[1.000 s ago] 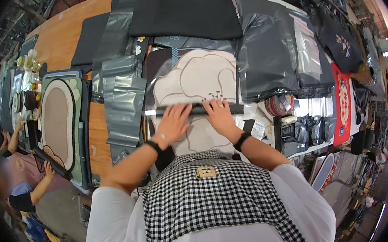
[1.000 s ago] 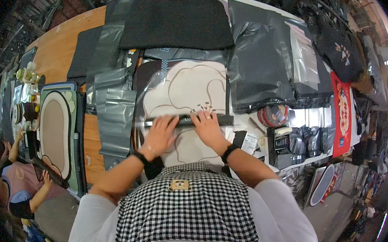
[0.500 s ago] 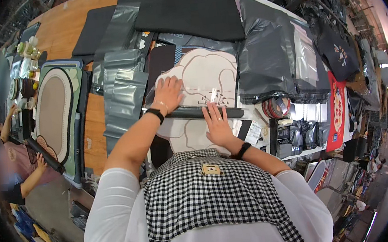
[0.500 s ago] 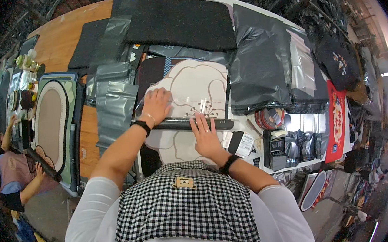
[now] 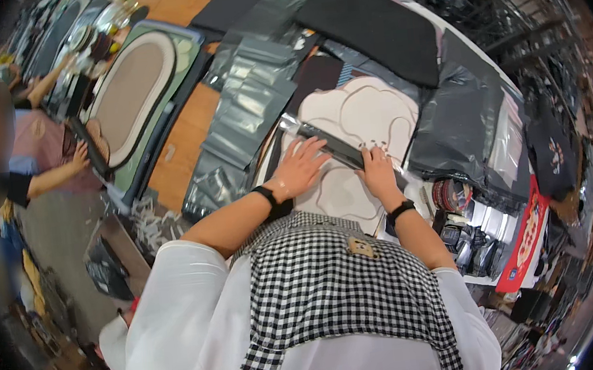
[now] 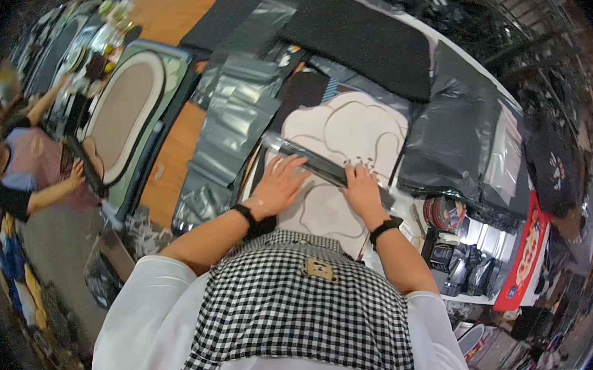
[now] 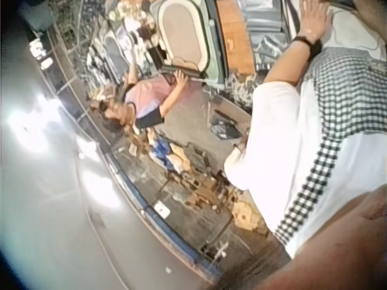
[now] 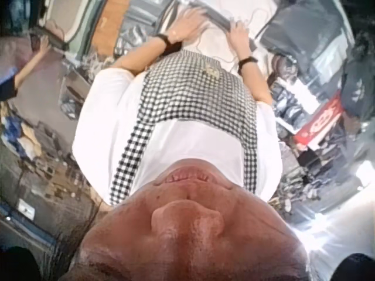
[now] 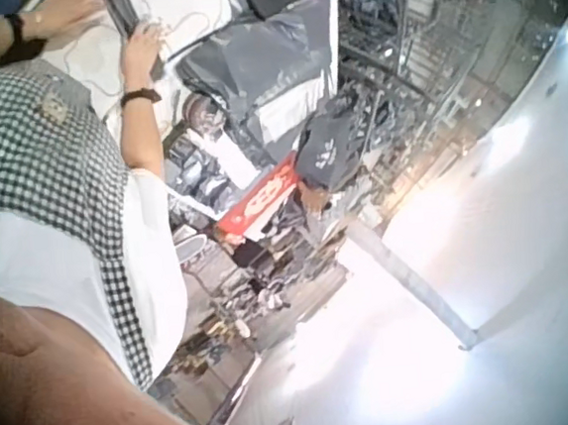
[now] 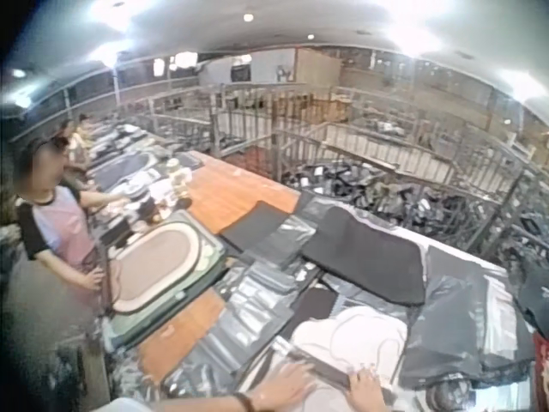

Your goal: Packing foam mats into plastic bags and attaching labels.

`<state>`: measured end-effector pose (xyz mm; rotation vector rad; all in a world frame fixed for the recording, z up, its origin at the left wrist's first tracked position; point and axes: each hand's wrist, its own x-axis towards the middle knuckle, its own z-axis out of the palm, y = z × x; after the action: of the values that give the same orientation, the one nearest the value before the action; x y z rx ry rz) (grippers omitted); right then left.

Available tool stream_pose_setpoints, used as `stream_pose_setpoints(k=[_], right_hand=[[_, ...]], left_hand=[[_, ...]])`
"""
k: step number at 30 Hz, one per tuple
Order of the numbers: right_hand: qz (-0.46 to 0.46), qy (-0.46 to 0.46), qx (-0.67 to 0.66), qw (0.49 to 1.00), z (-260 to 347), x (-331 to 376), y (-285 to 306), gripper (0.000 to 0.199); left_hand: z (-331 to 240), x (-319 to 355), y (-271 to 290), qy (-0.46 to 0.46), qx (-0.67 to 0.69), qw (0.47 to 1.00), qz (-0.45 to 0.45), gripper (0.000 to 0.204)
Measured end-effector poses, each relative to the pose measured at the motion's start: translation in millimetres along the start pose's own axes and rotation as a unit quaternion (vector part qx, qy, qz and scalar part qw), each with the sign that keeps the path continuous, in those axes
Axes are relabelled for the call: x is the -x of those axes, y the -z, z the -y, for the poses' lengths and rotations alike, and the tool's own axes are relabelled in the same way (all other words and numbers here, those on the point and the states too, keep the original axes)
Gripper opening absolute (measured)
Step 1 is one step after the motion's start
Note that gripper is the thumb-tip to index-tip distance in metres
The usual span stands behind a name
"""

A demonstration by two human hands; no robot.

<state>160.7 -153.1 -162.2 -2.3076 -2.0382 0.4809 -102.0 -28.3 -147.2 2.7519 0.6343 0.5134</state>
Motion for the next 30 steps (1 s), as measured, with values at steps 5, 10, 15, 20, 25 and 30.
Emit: stream_pose_setpoints(k=[5, 10, 15, 20, 25, 30], right_hand=[[0.007, -0.035, -0.056, 0.998, 38, 92, -26, 0.068], [0.02, -0.045, -0.083, 0.995, 31, 149, -67, 0.067], [0.012, -0.065, -0.104, 0.992, 50, 155, -55, 0.067], [-0.002, -0.076, -0.116, 0.99, 58, 162, -53, 0.065], [-0.031, -0.103, -0.097, 0.989, 61, 166, -54, 0.065], [-0.054, -0.096, -0.092, 0.99, 64, 159, -56, 0.065]], left_hand=[[44, 166, 67, 0.171, 0.062, 0.981, 0.064, 0.042], [84, 223, 115, 0.226, 0.018, 0.973, 0.029, 0.045], [129, 204, 93, 0.247, 0.024, 0.968, -0.025, 0.041], [159, 221, 80, 0.412, 0.159, 0.893, 0.086, 0.041], [150, 256, 108, 0.433, 0.421, 0.772, 0.2, 0.069], [125, 251, 140, 0.217, 0.122, 0.932, 0.265, 0.034]])
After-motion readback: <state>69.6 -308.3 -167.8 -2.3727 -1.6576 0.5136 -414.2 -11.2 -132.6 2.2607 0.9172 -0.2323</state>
